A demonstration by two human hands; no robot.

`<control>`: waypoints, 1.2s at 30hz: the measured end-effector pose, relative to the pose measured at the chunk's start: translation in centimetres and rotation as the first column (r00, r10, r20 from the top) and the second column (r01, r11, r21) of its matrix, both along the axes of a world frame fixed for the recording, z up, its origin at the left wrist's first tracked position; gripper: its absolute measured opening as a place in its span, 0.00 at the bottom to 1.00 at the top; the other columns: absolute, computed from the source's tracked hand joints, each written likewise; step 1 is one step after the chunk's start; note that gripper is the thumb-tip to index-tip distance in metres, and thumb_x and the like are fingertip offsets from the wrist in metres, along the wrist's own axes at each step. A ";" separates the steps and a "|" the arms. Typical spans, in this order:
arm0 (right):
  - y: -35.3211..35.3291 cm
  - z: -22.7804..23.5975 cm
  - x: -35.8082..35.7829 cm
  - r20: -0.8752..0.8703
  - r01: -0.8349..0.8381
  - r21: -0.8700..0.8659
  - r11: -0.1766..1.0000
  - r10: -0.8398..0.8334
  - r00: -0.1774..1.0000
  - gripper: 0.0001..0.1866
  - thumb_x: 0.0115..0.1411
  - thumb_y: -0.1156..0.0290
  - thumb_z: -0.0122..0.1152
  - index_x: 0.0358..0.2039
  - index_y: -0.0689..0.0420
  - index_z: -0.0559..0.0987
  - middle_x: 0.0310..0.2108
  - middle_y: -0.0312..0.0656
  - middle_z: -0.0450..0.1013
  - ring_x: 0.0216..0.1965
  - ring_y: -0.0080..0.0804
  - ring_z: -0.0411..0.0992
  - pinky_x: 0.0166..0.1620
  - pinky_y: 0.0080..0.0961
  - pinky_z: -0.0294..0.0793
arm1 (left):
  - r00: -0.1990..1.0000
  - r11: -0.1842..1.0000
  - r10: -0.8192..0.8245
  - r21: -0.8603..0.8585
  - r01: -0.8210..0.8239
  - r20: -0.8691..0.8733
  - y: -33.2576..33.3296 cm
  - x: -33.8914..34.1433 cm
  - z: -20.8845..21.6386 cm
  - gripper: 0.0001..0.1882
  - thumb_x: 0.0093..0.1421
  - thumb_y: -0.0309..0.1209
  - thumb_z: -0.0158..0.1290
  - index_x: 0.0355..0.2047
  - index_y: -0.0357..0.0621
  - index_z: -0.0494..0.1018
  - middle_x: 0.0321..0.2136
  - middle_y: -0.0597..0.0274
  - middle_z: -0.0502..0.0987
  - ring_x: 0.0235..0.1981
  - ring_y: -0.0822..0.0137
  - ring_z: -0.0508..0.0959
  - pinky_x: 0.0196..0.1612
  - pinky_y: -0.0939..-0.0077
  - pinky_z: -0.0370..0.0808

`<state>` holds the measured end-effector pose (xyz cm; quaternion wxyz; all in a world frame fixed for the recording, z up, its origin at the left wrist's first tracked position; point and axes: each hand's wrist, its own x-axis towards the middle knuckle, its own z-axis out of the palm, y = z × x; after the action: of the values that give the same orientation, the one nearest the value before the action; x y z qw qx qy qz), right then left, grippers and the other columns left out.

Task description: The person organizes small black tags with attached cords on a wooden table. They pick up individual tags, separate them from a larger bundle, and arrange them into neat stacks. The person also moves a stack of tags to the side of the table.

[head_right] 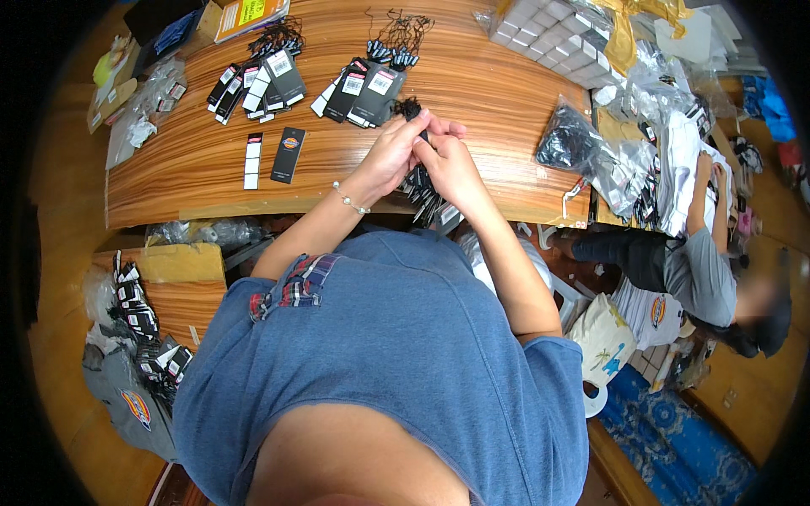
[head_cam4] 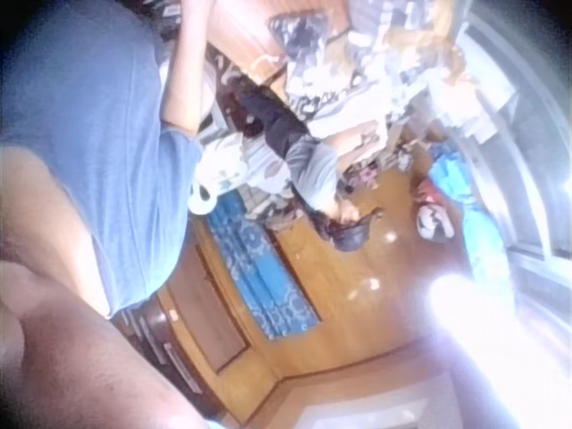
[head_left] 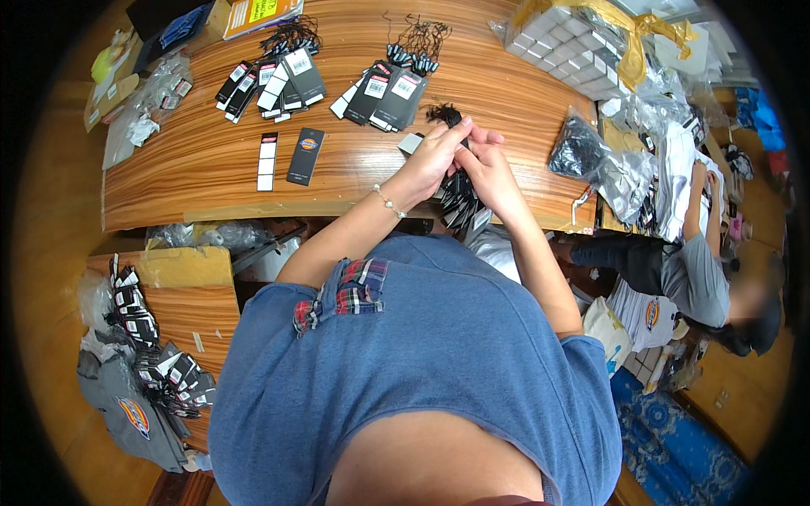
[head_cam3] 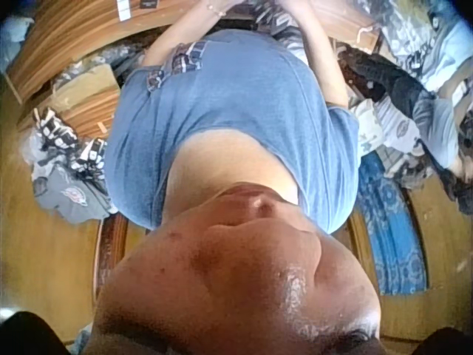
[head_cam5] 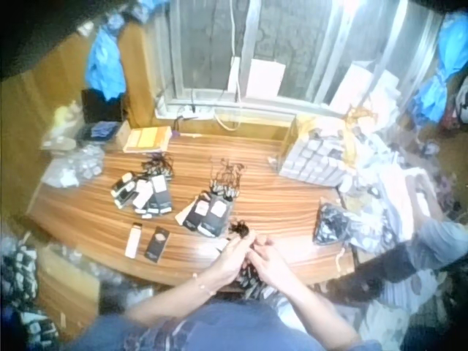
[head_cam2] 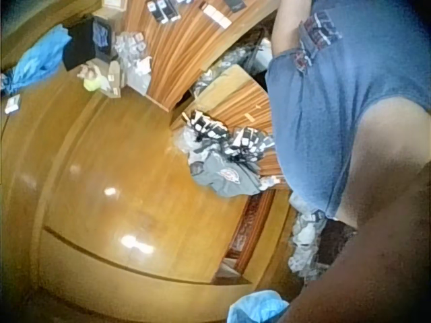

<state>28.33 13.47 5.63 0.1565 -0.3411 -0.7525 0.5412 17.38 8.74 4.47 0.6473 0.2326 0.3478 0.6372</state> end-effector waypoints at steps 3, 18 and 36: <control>-0.6 0.4 -0.5 -0.095 0.015 -0.114 0.993 -0.026 0.995 0.14 0.56 0.68 0.47 0.24 0.67 0.74 0.20 0.42 0.71 0.26 0.26 0.70 0.33 0.22 0.67 | 1.000 1.000 0.017 -0.009 -0.017 -0.011 -0.5 -0.5 0.5 0.16 0.64 0.37 0.33 0.25 0.40 0.62 0.36 0.46 0.73 0.37 0.66 0.72 0.42 0.74 0.70; -0.7 1.9 -0.5 -0.354 0.092 -0.182 0.979 -0.152 0.923 0.17 0.55 0.65 0.50 0.41 0.63 0.72 0.39 0.43 0.70 0.46 0.30 0.65 0.50 0.26 0.60 | 0.857 0.930 0.223 0.365 -0.045 -0.464 -9.5 -6.0 6.2 0.21 0.64 0.43 0.28 0.17 0.49 0.56 0.20 0.52 0.75 0.37 0.57 0.76 0.57 0.55 0.52; 7.8 -12.6 -13.8 0.174 0.461 -0.319 0.828 -0.427 0.887 0.23 0.34 0.79 0.69 0.32 0.70 0.71 0.27 0.46 0.72 0.27 0.33 0.72 0.31 0.25 0.71 | 0.990 0.962 -0.061 0.257 0.091 -0.125 -10.9 -12.0 2.2 0.19 0.64 0.42 0.29 0.19 0.47 0.56 0.08 0.72 0.57 0.13 0.75 0.64 0.38 0.75 0.65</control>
<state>14.53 21.24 -7.00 0.1786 -0.5543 -0.5501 0.5985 5.38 -2.16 6.65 0.6135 0.3660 0.2884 0.6375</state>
